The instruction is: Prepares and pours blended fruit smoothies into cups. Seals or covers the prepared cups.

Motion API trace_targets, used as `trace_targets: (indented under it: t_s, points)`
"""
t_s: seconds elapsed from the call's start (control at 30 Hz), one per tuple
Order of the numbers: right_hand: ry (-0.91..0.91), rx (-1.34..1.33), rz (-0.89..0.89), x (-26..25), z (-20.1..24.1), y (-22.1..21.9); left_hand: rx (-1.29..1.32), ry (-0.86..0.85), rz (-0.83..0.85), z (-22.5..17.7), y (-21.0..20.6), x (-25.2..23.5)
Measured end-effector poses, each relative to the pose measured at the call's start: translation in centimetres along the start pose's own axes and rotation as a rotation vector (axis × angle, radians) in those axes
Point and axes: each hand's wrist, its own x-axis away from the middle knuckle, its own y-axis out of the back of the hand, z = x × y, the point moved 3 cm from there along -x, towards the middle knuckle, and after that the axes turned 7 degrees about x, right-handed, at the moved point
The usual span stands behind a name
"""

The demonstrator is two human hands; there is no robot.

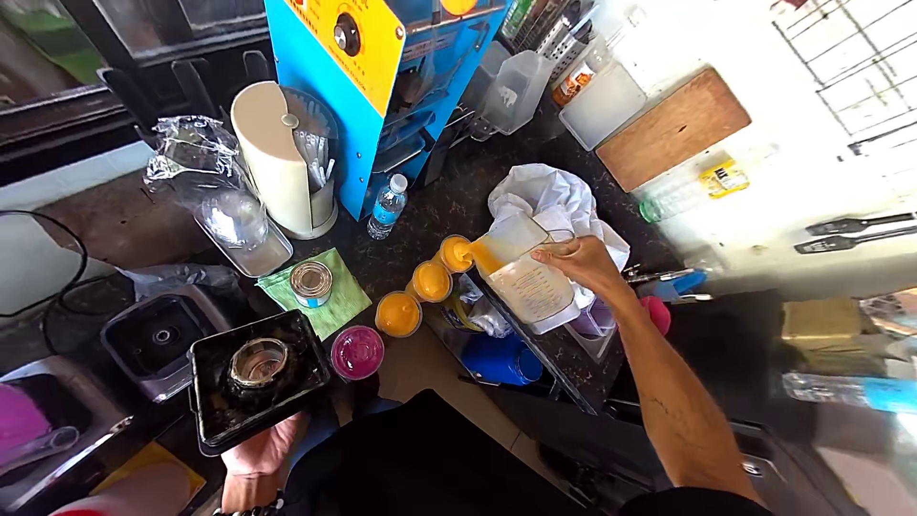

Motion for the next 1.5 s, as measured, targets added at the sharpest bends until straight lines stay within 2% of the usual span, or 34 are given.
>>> trace_targets:
  t_s: [0.1, 0.17, 0.33, 0.43, 0.53, 0.63, 0.7, 0.73, 0.77, 0.83, 0.87, 0.93, 1.0, 1.1, 1.2, 1.33, 1.4, 1.5]
  points:
    - [-0.13, -0.216, -0.002, 1.1, -3.3, -1.5, -0.024, -0.013, -0.024, 0.6, -0.7, -0.1]
    - [-0.156, -0.319, -0.003, 1.7, -4.3, -2.2, -0.033, -0.009, -0.031, 1.2, -1.2, -0.2]
    - [-0.164, -0.473, -0.097, 4.8, -3.8, -0.9, -0.044, -0.087, -0.054, 1.2, -2.0, 0.7]
    - [-0.068, -0.672, -0.208, 8.6, -2.4, 1.4, -0.092, -0.186, 0.007, -0.8, -3.0, 2.3]
    - [0.163, -0.971, -0.289, 12.0, 0.8, 3.1, -0.215, -0.318, 0.03, -4.0, -5.5, 4.6]
    - [0.421, -1.188, -0.273, 13.9, 6.9, 1.4, -0.427, -0.486, 0.105, -8.1, -10.1, 8.0]
    - [0.587, -1.355, -0.144, 15.0, 14.3, -0.8, -0.586, -0.605, 0.192, -10.9, -13.2, 10.1]
    - [0.688, -1.356, -0.064, 15.2, 18.4, -2.2, -0.654, -0.692, 0.197, -12.1, -14.6, 11.2]
    - [0.766, -1.305, -0.04, 15.2, 22.4, -4.2, -0.705, -0.808, 0.17, -13.2, -15.8, 12.3]
    - [0.779, -1.254, 0.005, 15.2, 30.0, -9.7, -0.849, -1.05, 0.017, -15.3, -18.1, 13.9]
    - [0.746, -1.271, 0.03, 15.1, 33.5, -13.1, -0.912, -1.074, -0.026, -16.7, -19.1, 14.0]
    - [0.723, -1.248, 0.054, 14.5, 38.6, -20.9, -0.966, -0.966, 0.08, -20.4, -20.1, 13.2]
    - [0.739, -1.199, 0.049, 13.6, 41.5, -28.6, -1.074, -0.777, 0.214, -22.5, -21.6, 11.6]
    - [0.745, -1.167, -0.015, 12.6, 44.0, -35.4, -1.251, -0.715, 0.226, -23.8, -22.8, 10.1]
    - [0.76, -1.172, -0.035, 12.6, 44.9, -37.4, -1.344, -0.695, 0.222, -25.1, -22.6, 8.9]
    - [0.888, -1.075, 0.08, 13.2, 45.4, -36.9, -1.483, -0.614, 0.195, -26.0, -22.3, 5.9]
    - [0.833, -1.08, 0.134, 13.2, 45.3, -37.3, -1.65, -0.513, 0.184, -25.8, -22.1, 4.0]
    - [0.643, -1.128, 0.201, 12.3, 44.9, -38.3, -1.963, -0.382, 0.109, -24.4, -21.7, 0.4]
